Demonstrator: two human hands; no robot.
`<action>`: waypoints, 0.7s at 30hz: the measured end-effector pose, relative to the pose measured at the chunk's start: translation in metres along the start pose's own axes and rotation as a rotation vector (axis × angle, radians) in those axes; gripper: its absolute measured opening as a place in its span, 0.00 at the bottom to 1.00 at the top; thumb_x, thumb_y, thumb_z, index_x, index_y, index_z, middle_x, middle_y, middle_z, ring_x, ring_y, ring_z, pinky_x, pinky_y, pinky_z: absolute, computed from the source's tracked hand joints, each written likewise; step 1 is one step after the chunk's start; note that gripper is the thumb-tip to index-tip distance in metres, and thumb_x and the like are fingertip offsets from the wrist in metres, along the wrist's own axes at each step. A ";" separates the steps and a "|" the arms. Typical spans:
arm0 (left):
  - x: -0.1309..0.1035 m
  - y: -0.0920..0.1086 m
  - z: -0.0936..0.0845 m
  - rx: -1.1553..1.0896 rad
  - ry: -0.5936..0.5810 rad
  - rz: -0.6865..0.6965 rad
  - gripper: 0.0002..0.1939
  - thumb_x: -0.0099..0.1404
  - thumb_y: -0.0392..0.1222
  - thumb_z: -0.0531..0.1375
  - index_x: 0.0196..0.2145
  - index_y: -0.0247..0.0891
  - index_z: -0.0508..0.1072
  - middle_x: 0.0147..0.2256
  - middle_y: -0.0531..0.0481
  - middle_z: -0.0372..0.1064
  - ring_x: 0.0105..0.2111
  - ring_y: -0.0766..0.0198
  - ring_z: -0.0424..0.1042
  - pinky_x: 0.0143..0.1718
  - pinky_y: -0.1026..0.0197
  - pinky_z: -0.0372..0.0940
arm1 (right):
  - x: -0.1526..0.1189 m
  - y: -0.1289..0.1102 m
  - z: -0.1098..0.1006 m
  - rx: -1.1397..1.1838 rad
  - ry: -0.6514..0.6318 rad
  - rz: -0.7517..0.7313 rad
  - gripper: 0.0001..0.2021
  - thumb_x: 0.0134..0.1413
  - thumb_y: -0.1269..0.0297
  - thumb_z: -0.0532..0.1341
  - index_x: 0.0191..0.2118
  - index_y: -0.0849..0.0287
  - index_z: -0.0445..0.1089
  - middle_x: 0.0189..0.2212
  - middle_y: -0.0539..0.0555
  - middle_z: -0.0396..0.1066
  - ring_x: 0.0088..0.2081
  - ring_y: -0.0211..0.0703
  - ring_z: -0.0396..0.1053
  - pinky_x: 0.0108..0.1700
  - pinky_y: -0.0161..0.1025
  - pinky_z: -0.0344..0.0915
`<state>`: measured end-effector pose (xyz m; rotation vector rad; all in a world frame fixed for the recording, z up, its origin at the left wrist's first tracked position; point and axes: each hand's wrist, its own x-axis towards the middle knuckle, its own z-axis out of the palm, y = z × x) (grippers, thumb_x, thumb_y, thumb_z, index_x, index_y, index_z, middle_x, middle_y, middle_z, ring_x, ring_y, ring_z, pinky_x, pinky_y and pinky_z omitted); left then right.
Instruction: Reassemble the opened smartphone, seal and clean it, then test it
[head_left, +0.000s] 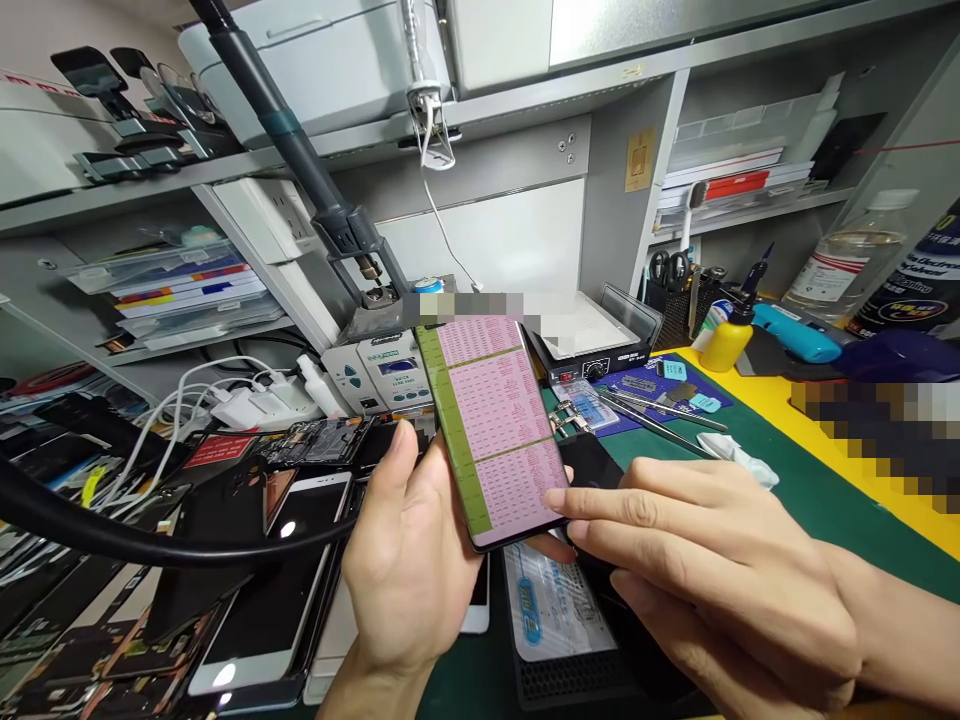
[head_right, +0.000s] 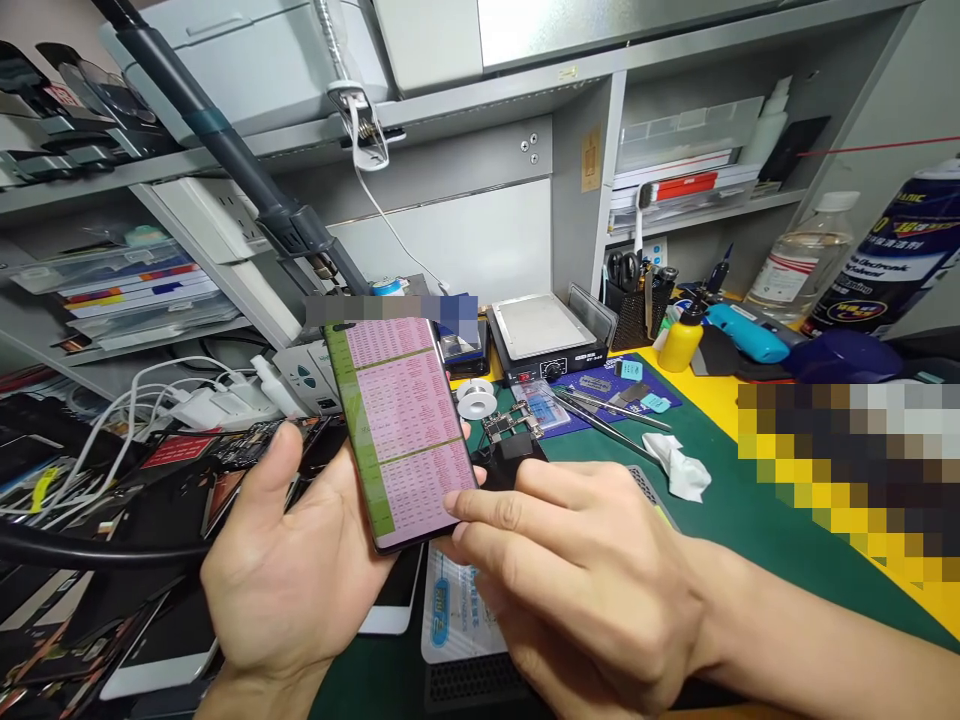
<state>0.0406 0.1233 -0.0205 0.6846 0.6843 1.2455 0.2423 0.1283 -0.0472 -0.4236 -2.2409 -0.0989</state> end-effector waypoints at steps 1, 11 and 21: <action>0.000 0.000 0.000 0.004 0.001 -0.002 0.34 0.69 0.66 0.47 0.61 0.43 0.70 0.50 0.43 0.77 0.63 0.37 0.63 0.60 0.34 0.63 | 0.000 -0.001 0.000 -0.003 -0.003 0.021 0.15 0.56 0.75 0.57 0.48 0.66 0.73 0.45 0.64 0.81 0.30 0.44 0.73 0.26 0.42 0.66; 0.000 0.000 0.001 -0.011 0.011 -0.010 0.34 0.69 0.66 0.48 0.61 0.42 0.71 0.50 0.43 0.77 0.62 0.36 0.63 0.60 0.34 0.63 | 0.000 -0.002 -0.001 -0.012 -0.011 0.059 0.14 0.56 0.75 0.56 0.47 0.65 0.74 0.44 0.63 0.81 0.30 0.43 0.73 0.27 0.42 0.65; 0.000 0.001 0.003 0.001 0.028 -0.012 0.34 0.69 0.66 0.46 0.59 0.41 0.73 0.49 0.42 0.77 0.62 0.36 0.64 0.59 0.34 0.64 | 0.000 0.001 0.000 -0.016 -0.004 0.001 0.14 0.55 0.74 0.58 0.47 0.66 0.74 0.43 0.64 0.81 0.29 0.43 0.73 0.26 0.41 0.66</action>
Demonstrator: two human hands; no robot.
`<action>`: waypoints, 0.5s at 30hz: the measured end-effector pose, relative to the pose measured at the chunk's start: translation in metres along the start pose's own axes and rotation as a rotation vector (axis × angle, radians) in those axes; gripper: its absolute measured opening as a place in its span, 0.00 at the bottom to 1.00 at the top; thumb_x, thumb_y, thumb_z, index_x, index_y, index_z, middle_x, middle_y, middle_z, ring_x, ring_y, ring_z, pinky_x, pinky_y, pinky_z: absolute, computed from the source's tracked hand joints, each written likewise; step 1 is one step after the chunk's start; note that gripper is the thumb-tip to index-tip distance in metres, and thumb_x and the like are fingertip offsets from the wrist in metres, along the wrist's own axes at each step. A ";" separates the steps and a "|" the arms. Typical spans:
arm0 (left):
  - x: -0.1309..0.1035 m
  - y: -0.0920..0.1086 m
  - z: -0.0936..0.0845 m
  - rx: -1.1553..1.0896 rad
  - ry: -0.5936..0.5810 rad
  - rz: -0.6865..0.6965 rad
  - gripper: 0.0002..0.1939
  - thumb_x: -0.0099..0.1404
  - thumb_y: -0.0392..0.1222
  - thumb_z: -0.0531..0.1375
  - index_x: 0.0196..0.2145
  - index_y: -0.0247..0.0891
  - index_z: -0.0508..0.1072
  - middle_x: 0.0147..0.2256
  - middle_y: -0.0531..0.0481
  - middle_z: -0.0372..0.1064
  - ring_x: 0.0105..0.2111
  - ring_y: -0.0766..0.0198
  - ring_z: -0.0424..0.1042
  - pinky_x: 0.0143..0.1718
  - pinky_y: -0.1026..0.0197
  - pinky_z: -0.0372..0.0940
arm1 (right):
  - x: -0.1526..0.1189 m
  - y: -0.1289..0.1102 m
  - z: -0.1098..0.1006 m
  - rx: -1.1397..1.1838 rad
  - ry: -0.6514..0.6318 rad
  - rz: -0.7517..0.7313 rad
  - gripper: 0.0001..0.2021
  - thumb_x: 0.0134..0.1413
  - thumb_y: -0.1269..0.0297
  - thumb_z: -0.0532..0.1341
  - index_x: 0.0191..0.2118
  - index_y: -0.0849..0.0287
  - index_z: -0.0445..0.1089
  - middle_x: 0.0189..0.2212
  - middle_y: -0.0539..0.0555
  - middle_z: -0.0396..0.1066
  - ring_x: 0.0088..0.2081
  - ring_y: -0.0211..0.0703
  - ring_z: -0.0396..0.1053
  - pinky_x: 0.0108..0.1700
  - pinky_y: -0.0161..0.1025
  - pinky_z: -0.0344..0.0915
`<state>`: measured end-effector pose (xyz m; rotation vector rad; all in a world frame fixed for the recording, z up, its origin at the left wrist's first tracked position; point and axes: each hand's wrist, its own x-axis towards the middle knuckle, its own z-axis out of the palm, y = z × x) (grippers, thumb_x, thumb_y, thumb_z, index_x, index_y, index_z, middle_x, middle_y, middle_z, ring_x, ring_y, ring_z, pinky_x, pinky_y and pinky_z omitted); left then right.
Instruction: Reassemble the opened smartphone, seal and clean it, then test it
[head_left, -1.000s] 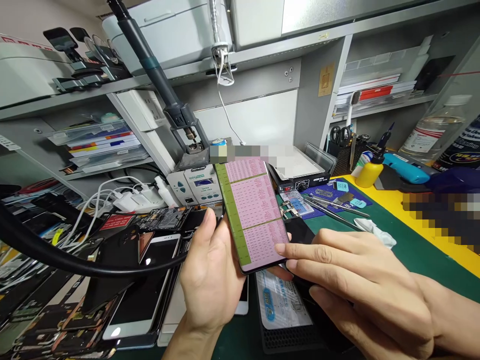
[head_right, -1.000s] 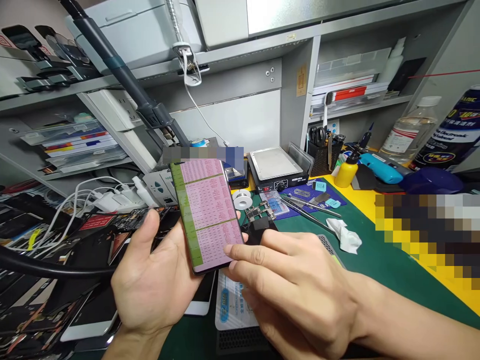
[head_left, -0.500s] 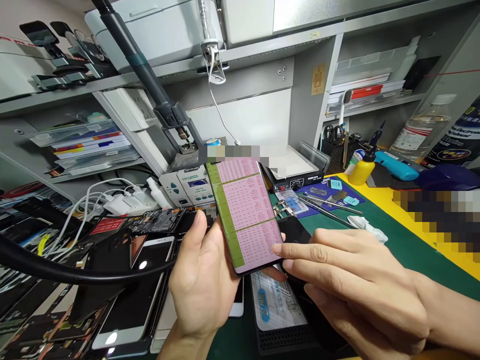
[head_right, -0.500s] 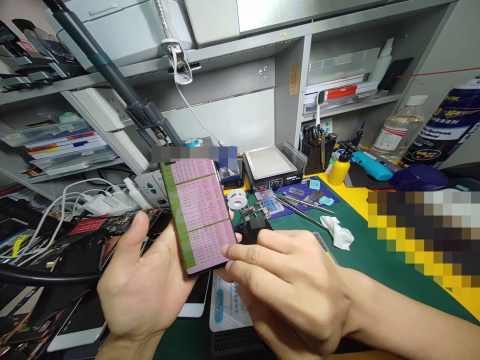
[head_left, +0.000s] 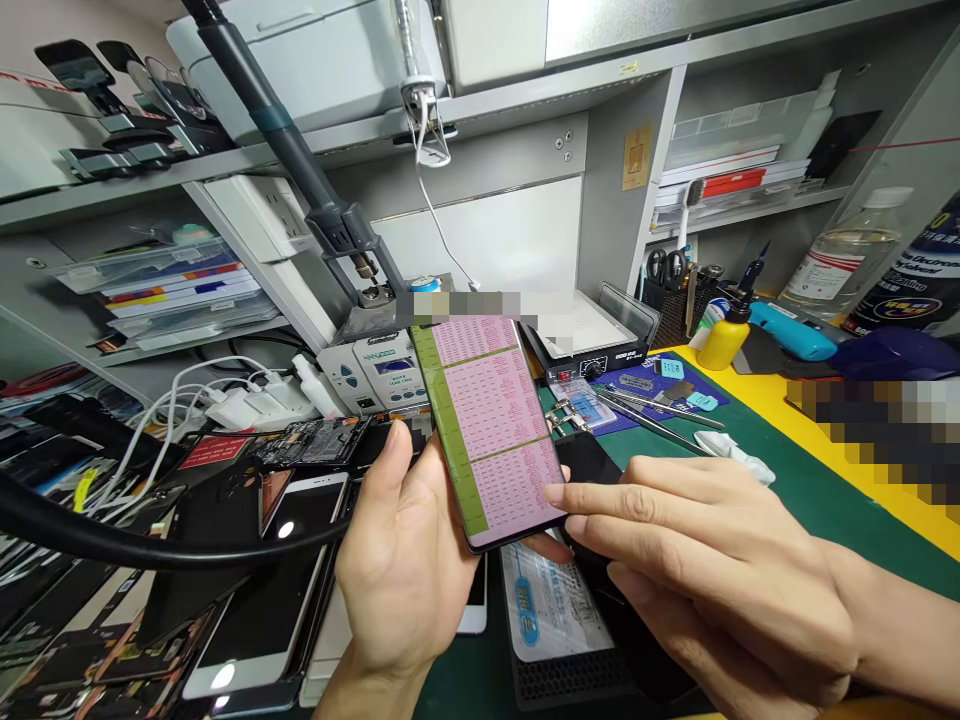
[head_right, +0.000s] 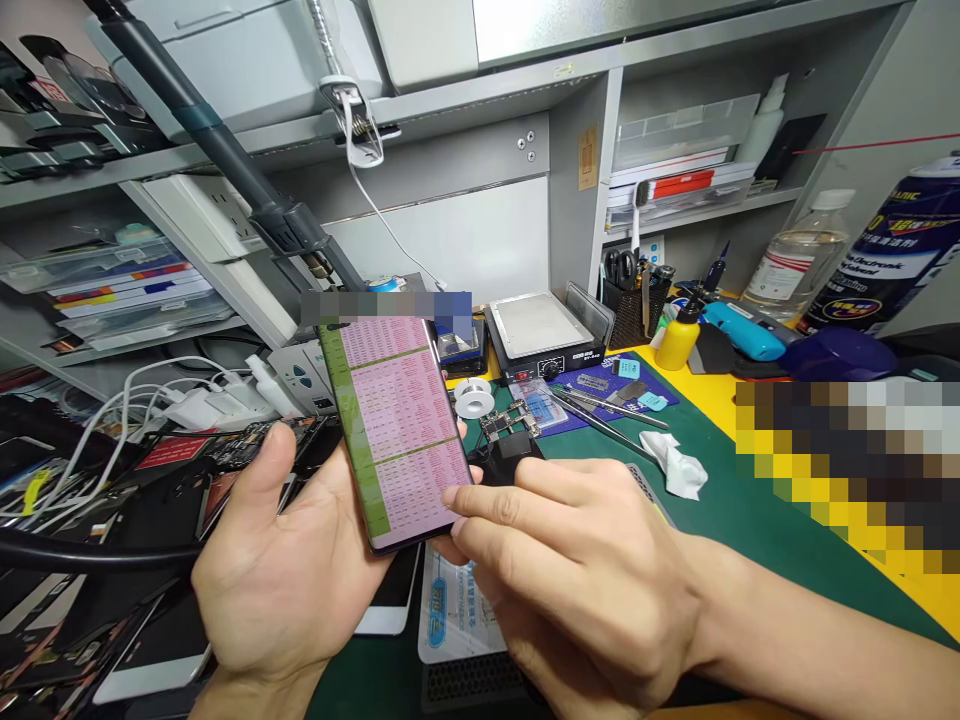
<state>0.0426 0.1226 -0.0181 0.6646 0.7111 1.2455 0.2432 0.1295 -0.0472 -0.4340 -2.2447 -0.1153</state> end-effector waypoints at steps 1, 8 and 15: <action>0.000 0.000 0.000 -0.002 -0.005 -0.003 0.34 0.69 0.66 0.46 0.59 0.41 0.72 0.49 0.42 0.77 0.62 0.36 0.64 0.59 0.34 0.64 | -0.001 -0.001 0.000 0.000 -0.005 0.005 0.14 0.55 0.74 0.57 0.47 0.66 0.74 0.43 0.64 0.81 0.28 0.43 0.73 0.25 0.41 0.66; 0.002 -0.001 -0.005 0.005 -0.035 0.008 0.35 0.69 0.66 0.47 0.61 0.42 0.70 0.49 0.42 0.77 0.61 0.36 0.65 0.58 0.34 0.64 | -0.005 -0.001 0.001 -0.024 -0.022 0.037 0.15 0.56 0.72 0.57 0.48 0.63 0.73 0.44 0.63 0.81 0.31 0.44 0.75 0.28 0.41 0.69; 0.001 -0.001 -0.003 -0.016 -0.038 -0.013 0.35 0.69 0.66 0.47 0.63 0.43 0.68 0.50 0.43 0.77 0.60 0.35 0.66 0.57 0.34 0.66 | -0.002 0.002 0.000 -0.029 -0.005 0.026 0.14 0.56 0.75 0.57 0.47 0.64 0.74 0.47 0.63 0.80 0.33 0.44 0.77 0.29 0.42 0.70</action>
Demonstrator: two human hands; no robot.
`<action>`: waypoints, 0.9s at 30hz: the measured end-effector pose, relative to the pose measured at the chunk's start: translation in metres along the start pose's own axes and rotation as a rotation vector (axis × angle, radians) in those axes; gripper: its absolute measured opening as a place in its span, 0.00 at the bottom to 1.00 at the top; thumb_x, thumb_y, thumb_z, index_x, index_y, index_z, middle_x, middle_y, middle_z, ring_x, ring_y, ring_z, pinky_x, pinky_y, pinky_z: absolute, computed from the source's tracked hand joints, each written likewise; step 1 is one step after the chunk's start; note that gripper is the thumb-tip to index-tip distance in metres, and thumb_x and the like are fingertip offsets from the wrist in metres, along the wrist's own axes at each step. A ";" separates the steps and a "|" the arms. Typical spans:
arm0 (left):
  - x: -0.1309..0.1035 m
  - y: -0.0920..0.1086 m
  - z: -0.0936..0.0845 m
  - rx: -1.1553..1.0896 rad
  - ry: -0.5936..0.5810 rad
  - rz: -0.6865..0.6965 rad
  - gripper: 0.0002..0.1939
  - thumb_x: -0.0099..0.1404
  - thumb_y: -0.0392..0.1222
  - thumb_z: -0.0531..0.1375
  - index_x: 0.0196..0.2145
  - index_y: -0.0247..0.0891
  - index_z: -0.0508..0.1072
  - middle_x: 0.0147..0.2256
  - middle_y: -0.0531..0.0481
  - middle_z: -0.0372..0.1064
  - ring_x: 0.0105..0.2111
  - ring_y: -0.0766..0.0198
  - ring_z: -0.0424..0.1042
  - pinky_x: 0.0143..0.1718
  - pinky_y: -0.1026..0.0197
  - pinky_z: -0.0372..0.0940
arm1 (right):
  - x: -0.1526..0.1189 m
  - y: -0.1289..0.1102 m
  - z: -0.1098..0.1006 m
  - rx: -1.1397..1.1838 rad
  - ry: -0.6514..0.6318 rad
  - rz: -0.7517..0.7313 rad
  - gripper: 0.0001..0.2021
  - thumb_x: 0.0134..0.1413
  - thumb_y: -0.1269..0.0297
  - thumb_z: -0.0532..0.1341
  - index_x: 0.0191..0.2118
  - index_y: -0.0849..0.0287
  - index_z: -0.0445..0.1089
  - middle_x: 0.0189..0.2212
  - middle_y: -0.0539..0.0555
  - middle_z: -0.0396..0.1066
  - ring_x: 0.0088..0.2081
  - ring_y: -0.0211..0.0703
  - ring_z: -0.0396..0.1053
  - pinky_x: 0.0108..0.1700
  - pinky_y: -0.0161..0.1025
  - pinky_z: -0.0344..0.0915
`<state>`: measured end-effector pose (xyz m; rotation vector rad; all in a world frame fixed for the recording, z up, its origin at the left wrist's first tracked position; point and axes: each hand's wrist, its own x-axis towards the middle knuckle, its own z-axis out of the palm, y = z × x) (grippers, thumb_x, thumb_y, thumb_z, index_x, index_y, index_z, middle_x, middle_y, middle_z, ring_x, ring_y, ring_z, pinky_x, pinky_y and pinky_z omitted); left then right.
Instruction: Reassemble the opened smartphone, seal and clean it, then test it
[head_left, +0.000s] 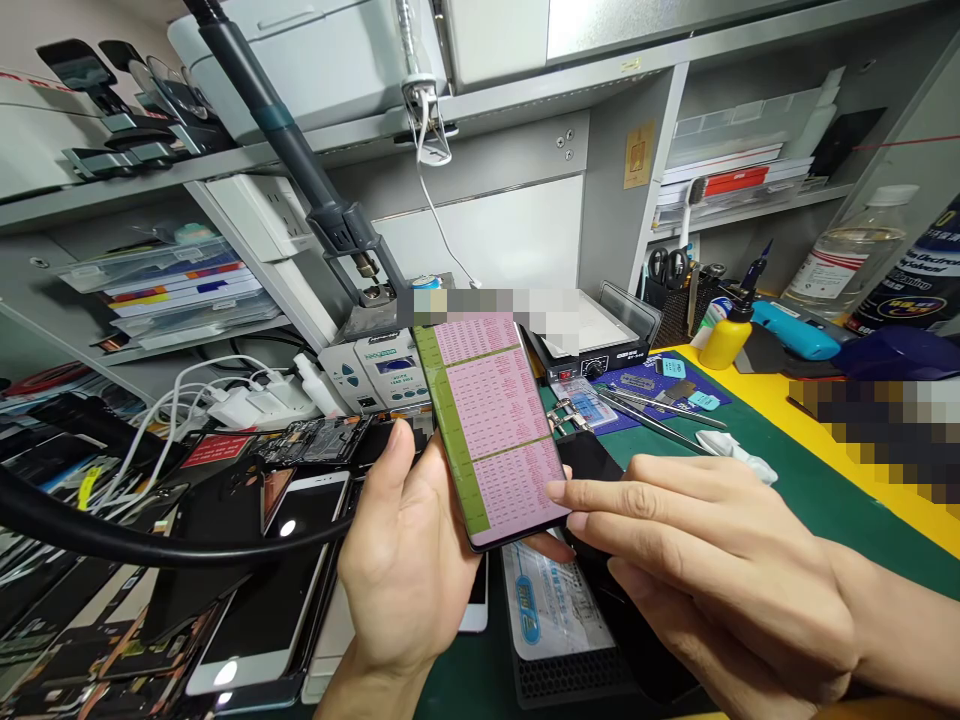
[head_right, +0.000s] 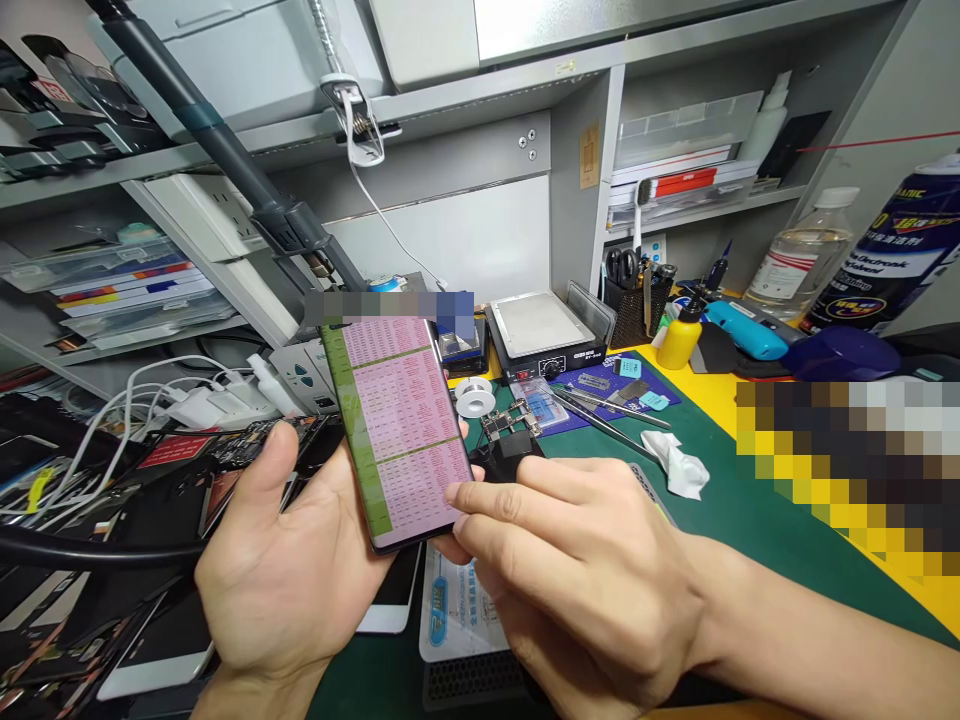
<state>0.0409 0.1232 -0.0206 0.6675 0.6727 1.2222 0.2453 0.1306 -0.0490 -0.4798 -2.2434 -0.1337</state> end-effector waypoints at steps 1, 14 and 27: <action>0.000 0.000 0.001 0.002 0.004 -0.002 0.35 0.69 0.66 0.47 0.63 0.43 0.67 0.50 0.43 0.77 0.60 0.35 0.66 0.57 0.33 0.66 | 0.000 -0.002 0.000 -0.001 -0.002 0.002 0.14 0.56 0.75 0.57 0.47 0.64 0.74 0.47 0.63 0.80 0.33 0.44 0.78 0.28 0.42 0.70; -0.001 0.000 0.003 0.004 0.034 0.022 0.35 0.70 0.66 0.46 0.62 0.43 0.69 0.50 0.43 0.77 0.60 0.35 0.66 0.57 0.34 0.65 | -0.002 0.003 0.001 0.016 -0.020 -0.055 0.16 0.55 0.72 0.57 0.49 0.66 0.73 0.50 0.66 0.78 0.34 0.46 0.78 0.27 0.41 0.70; 0.000 0.000 0.000 -0.015 -0.011 0.026 0.37 0.69 0.66 0.48 0.64 0.37 0.66 0.56 0.39 0.72 0.61 0.36 0.64 0.61 0.34 0.60 | 0.002 0.003 0.000 0.057 -0.008 -0.041 0.17 0.52 0.74 0.57 0.48 0.70 0.73 0.48 0.68 0.79 0.27 0.42 0.71 0.24 0.41 0.62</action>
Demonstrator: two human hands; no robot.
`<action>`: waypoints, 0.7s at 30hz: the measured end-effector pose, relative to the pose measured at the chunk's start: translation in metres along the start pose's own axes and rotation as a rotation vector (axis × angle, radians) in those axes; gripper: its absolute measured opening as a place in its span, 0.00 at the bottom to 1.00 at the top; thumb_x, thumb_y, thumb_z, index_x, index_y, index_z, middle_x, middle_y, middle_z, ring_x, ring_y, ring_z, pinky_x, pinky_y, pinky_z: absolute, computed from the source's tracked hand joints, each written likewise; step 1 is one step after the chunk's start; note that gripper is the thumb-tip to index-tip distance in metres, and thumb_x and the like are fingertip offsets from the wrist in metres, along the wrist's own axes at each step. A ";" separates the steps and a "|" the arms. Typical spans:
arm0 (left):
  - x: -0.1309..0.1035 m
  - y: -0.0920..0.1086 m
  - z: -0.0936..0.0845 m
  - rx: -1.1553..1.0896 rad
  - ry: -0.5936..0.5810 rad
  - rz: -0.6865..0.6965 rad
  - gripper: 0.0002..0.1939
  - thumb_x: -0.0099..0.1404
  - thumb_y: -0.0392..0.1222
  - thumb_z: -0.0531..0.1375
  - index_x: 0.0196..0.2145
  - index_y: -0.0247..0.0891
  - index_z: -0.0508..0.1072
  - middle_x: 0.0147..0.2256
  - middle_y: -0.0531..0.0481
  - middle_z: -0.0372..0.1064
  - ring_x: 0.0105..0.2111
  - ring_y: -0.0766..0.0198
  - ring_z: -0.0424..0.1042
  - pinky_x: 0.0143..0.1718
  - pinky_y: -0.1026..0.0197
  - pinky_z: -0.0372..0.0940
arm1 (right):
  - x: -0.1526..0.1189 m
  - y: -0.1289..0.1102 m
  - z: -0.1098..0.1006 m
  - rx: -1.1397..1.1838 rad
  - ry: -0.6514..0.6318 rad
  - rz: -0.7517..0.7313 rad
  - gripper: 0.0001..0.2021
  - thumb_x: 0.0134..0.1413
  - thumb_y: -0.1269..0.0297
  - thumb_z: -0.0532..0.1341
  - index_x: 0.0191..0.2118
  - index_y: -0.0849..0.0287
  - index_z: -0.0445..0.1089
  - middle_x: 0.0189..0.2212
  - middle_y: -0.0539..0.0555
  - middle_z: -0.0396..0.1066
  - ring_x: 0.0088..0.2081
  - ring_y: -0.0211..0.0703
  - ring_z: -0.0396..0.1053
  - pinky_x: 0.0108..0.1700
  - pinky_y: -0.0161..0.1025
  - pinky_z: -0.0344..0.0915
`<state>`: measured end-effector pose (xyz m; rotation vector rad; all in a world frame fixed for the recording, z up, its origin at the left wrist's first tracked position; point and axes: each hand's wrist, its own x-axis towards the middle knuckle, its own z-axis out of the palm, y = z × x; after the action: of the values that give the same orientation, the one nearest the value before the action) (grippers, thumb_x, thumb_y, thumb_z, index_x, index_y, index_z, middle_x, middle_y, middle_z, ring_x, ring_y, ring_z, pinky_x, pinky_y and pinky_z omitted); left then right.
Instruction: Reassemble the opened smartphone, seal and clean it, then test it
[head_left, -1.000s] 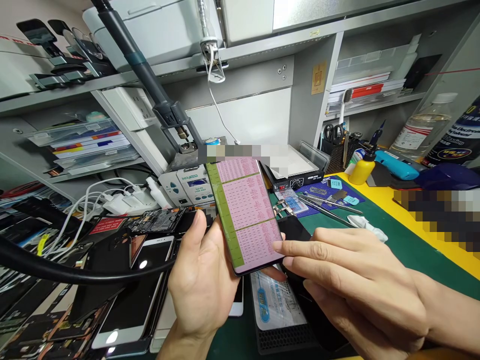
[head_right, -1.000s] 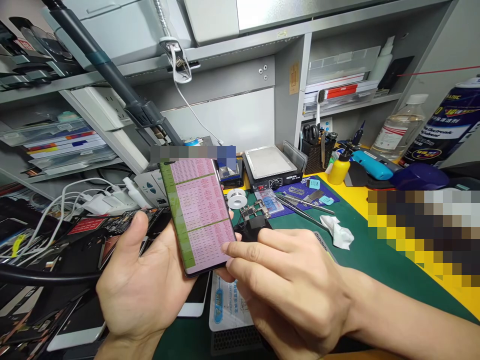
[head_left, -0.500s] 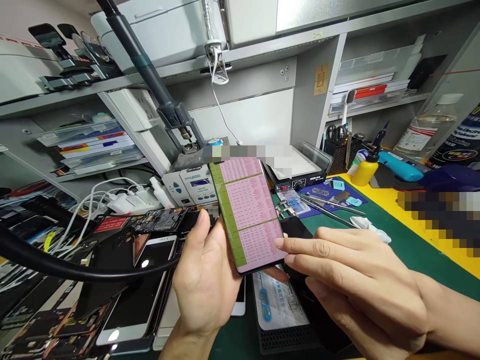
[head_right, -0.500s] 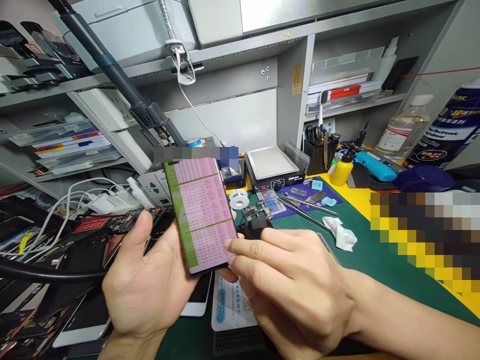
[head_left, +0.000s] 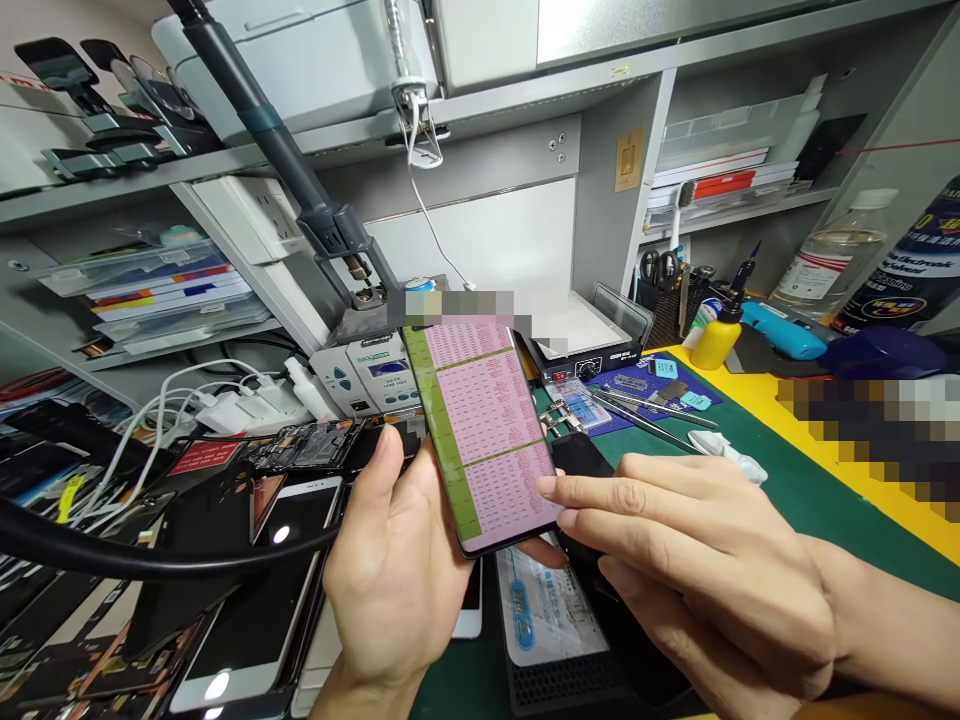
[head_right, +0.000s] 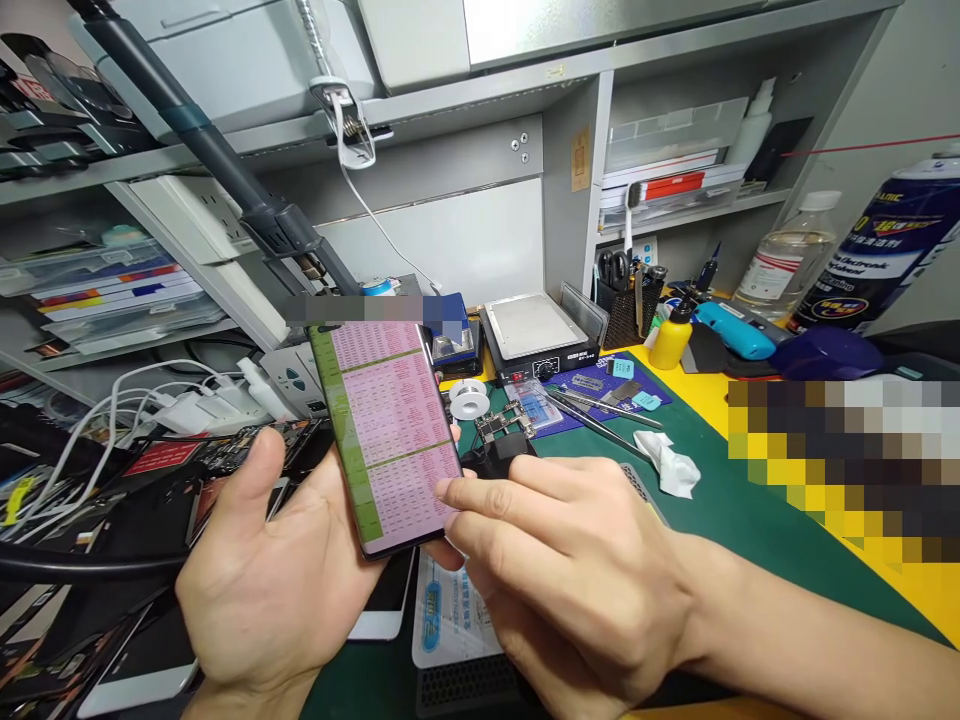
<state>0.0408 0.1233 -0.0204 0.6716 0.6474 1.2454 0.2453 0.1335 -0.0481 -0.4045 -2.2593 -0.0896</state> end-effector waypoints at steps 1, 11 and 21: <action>0.000 0.000 0.000 0.001 -0.002 -0.002 0.37 0.69 0.66 0.49 0.64 0.37 0.66 0.56 0.38 0.72 0.61 0.36 0.64 0.62 0.34 0.59 | 0.000 0.000 0.000 -0.001 0.000 -0.001 0.17 0.52 0.75 0.57 0.47 0.70 0.73 0.47 0.68 0.79 0.28 0.42 0.71 0.24 0.41 0.63; 0.001 -0.001 -0.002 -0.008 -0.018 0.016 0.38 0.69 0.65 0.49 0.66 0.37 0.63 0.58 0.38 0.70 0.61 0.35 0.65 0.61 0.34 0.60 | -0.003 -0.001 0.001 -0.028 -0.008 0.017 0.18 0.53 0.73 0.57 0.50 0.67 0.72 0.48 0.66 0.79 0.32 0.43 0.75 0.26 0.41 0.66; 0.001 -0.002 -0.002 -0.006 -0.024 0.023 0.38 0.69 0.64 0.50 0.66 0.37 0.62 0.57 0.38 0.71 0.60 0.35 0.66 0.59 0.34 0.62 | -0.003 0.000 0.001 -0.026 -0.006 0.035 0.18 0.53 0.73 0.58 0.50 0.67 0.72 0.49 0.66 0.79 0.30 0.43 0.73 0.25 0.43 0.64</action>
<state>0.0403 0.1242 -0.0233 0.6903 0.6176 1.2585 0.2466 0.1327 -0.0510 -0.4587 -2.2580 -0.1000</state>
